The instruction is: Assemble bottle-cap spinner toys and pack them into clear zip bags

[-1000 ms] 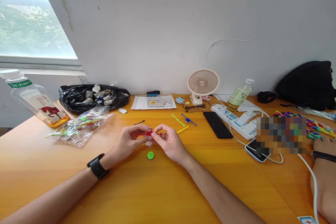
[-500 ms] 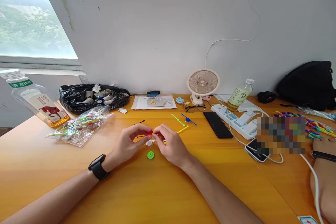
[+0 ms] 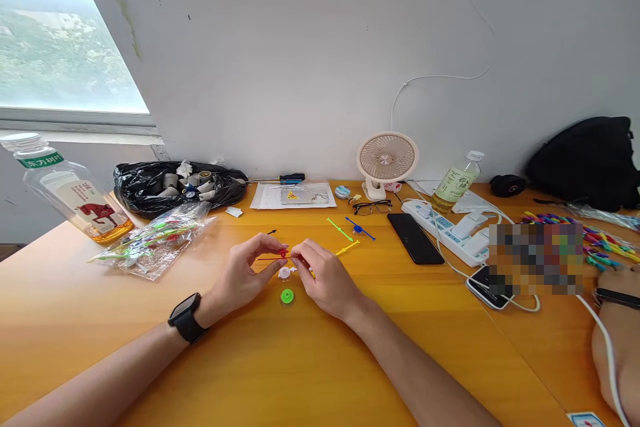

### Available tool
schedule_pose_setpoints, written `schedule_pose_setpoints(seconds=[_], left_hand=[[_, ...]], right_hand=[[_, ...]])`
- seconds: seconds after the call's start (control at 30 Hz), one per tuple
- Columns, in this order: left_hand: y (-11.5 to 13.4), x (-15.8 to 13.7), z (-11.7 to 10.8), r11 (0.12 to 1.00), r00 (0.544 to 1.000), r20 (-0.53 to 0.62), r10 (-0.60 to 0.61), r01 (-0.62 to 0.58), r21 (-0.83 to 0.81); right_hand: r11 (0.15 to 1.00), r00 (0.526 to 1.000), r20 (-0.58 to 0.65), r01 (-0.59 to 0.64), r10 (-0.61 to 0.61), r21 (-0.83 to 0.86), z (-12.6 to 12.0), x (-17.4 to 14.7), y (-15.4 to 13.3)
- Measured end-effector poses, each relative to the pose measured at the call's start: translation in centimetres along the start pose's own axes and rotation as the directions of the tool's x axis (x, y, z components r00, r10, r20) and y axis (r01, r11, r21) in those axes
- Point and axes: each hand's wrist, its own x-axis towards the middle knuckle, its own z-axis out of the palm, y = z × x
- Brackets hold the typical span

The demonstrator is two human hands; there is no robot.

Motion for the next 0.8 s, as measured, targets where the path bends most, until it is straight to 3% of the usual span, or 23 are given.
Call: schedule_pose_setpoints(seconds=[0.33,0.6,0.8], left_hand=[[0.27,-0.04,-0.13,0.999,0.999,0.011,0.030,-0.031,0.023],[0.48,-0.15,-0.05,0.986,0.993,0.006,0.118,-0.117,0.120],[0.41,-0.07,-0.01,0.990,0.996,0.000,0.087,-0.087,0.115]], right_hand=[[0.992,0.997,-0.025,-0.065,0.068,0.109,0.07,0.15,-0.45],[0.997,0.999,-0.006,-0.033,0.034,0.071,0.10,0.02,-0.67],[1.000,1.000,-0.006,-0.001,0.001,-0.005,-0.08,0.02,-0.49]])
